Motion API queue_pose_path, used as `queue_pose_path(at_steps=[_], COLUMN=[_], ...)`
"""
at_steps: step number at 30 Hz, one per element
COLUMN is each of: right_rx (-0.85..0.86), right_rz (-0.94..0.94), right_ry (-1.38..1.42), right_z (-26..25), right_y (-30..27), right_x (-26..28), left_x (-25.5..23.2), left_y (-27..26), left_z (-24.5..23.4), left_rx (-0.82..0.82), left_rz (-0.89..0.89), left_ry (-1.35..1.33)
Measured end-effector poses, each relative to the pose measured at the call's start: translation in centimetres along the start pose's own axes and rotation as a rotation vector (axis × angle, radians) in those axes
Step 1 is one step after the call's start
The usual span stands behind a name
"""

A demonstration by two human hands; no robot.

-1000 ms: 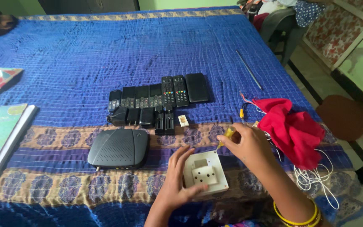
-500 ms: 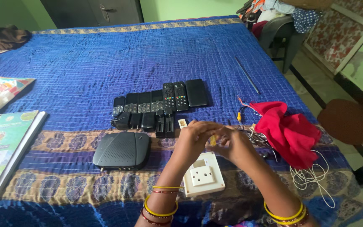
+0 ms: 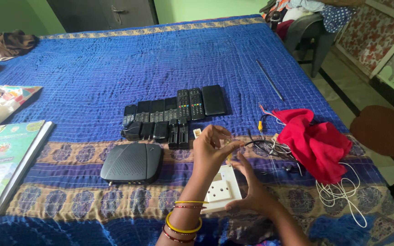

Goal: The person uses a screwdriver to tighten screws on a white plastic switch plate, handles a set of colorful wires, and picks up a small black electronic device.

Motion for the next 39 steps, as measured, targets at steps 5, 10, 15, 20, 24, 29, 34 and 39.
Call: queue_pose_path(at_steps=[5,10,15,20,24,29,34,39], right_rx=[-0.023,-0.042,-0.04,-0.034,-0.032,-0.031,-0.037,-0.053], right_rz=[-0.087,-0.116,-0.068,-0.105,-0.115,-0.129,-0.103,-0.081], right_ry=[0.0,-0.012,0.012,0.016,0.03,0.005,-0.011,-0.024], right_z=[0.0,0.0,0.0,0.0,0.1,0.0,0.1,0.1], right_y=[0.1,0.1,0.0,0.1,0.1,0.0,0.2,0.4], right_x=[-0.2,-0.4,-0.5,0.1,0.2,0.1,-0.1,-0.7], left_x=[3.1,3.3,2.1,0.1,0.4,3.8,5.1,4.0], left_y=[-1.0,-1.7,-1.5,-0.4,-0.3,-0.9,-2.2,-2.4], left_z=[1.8,1.8,1.3,0.2,0.6,1.2,2.3,2.1], left_rx=[0.014,0.178,0.254,0.161,0.117,0.004,0.122,0.263], left_rz=[-0.2,-0.279,-0.31,-0.147,-0.055,-0.163,-0.389,-0.508], left_ry=[-0.048,-0.092,-0.143,0.191,0.297,-0.036,-0.184,-0.403])
Point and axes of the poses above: each hand's wrist, its own y-axis towards the middle knuckle, its own z-axis out of the palm, x = y × z, the point moved 9 cm from there along y, towards the middle knuckle, and after that the axes turned 8 degrees about -x, right-handed, at the moved point
